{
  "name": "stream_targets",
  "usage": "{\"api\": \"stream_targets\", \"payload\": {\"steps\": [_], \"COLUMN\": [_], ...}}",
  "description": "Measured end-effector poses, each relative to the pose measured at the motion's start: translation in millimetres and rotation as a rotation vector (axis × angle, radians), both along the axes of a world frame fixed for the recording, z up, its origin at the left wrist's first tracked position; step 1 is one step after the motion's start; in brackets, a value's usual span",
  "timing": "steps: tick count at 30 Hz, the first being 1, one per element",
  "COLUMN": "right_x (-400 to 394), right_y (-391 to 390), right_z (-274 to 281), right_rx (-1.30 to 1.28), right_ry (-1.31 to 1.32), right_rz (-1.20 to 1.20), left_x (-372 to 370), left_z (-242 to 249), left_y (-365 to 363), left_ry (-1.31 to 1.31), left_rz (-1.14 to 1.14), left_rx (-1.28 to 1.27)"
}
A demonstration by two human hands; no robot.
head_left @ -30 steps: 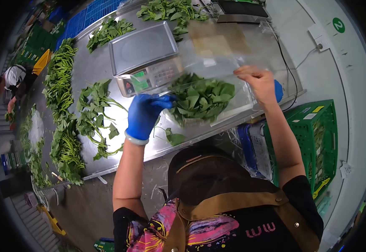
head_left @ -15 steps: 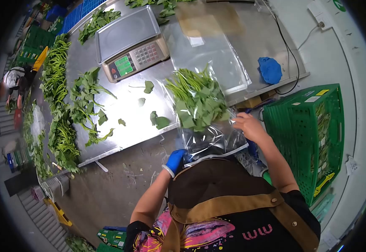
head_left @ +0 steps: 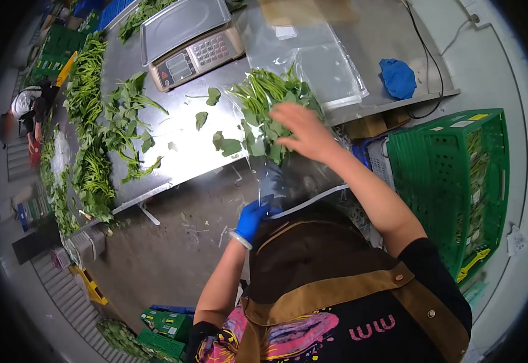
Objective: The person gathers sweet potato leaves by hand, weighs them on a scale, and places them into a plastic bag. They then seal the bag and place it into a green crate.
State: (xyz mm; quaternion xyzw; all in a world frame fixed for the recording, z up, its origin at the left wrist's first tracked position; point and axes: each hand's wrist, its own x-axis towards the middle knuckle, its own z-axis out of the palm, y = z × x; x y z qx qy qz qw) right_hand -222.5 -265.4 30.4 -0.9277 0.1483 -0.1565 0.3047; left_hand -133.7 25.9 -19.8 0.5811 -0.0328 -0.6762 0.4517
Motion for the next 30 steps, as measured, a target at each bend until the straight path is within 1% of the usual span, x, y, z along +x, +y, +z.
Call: {"api": "stream_targets", "payload": {"steps": [2, 4, 6, 7, 8, 10, 11, 12, 14, 15, 17, 18, 19, 20, 21, 22, 23, 24, 26, 28, 30], "right_x": [-45.6, -91.7, -141.6, -166.1, -187.1, -211.3, -219.6, -220.5, -229.8, -224.6, -192.1, -173.9, -156.9, -138.7, -116.1, -94.7, -77.3, -64.2, -45.9, -40.4, -42.0], "right_y": [-2.8, 13.0, 39.6, 49.3, 55.6, 59.4, 58.9, 51.6, 40.3, 43.4, 54.4, 60.7, 71.7, 87.8, 101.6, 118.5, 135.1, 146.6, 163.8, 166.8, 163.9], "right_z": [11.8, 8.4, -56.5, -75.2, -83.1, -76.3, -74.9, -52.9, -44.5, -32.4, 4.6, 27.0, 35.1, 31.9, 20.2, 24.8, 14.2, 2.5, -23.3, -25.7, -21.2], "right_rx": [0.003, 0.161, 0.26, 0.734, 1.206, 1.274, 1.309, 1.303, 1.328, 0.914, 0.087, 0.027, 0.057, 0.032, 0.015, 0.076, 0.036, 0.072, 0.0, 0.022, -0.021], "right_ry": [-0.05, 0.082, 0.129, 0.201, 0.27, 0.166, 0.115, 0.133, 0.261, 0.202, 0.083, 0.016, -0.037, -0.106, -0.107, -0.013, -0.051, -0.001, 0.111, 0.173, 0.144], "right_rz": [-0.304, -0.527, -0.598, -0.549, -0.475, -0.563, -0.6, -0.61, -0.612, -0.646, -0.65, -0.58, -0.414, -0.186, 0.038, 0.148, 0.2, 0.242, 0.304, 0.346, 0.423], "left_x": [2.5, -0.6, -4.3, -8.4, -11.3, -13.3, -11.1, -12.3, -12.0, -14.2, -19.5, -21.1, -19.4, -20.1, -20.8, -22.4, -25.7, -26.3, -16.5, -17.1, -20.8], "left_z": [9.1, 16.9, 13.1, -11.4, -13.2, -14.9, -14.3, -15.2, -18.6, -3.4, 21.6, 27.1, 21.8, 19.0, 16.3, 15.4, 18.5, 17.4, 11.4, -11.6, -16.4], "left_y": [3.9, -1.9, -3.1, 5.7, 5.6, 4.2, 6.7, 10.4, 15.7, 10.8, -1.8, -3.4, -0.8, 1.8, 0.7, -0.5, -0.7, 0.3, 12.3, 22.9, 19.8], "left_ry": [0.09, 0.2, 0.3, 0.2, 0.134, -0.004, -0.053, -0.051, -0.05, 0.052, -0.016, -0.049, 0.234, 0.252, 0.269, 0.283, 0.202, -0.155, -0.896, -0.804, -0.317], "left_rz": [0.009, 0.121, 0.189, 0.174, 0.18, 0.193, 0.176, 0.173, 0.155, 0.133, 0.049, 0.008, 0.191, 0.219, 0.247, 0.278, 0.344, 0.07, -0.488, -0.288, 0.022], "left_rx": [-0.023, -0.003, -0.029, -0.082, -0.019, 0.106, 0.036, 0.05, 0.075, -0.054, -0.15, -0.189, -0.151, -0.128, -0.114, -0.105, -0.034, -0.17, -0.367, -0.361, -0.261]}}
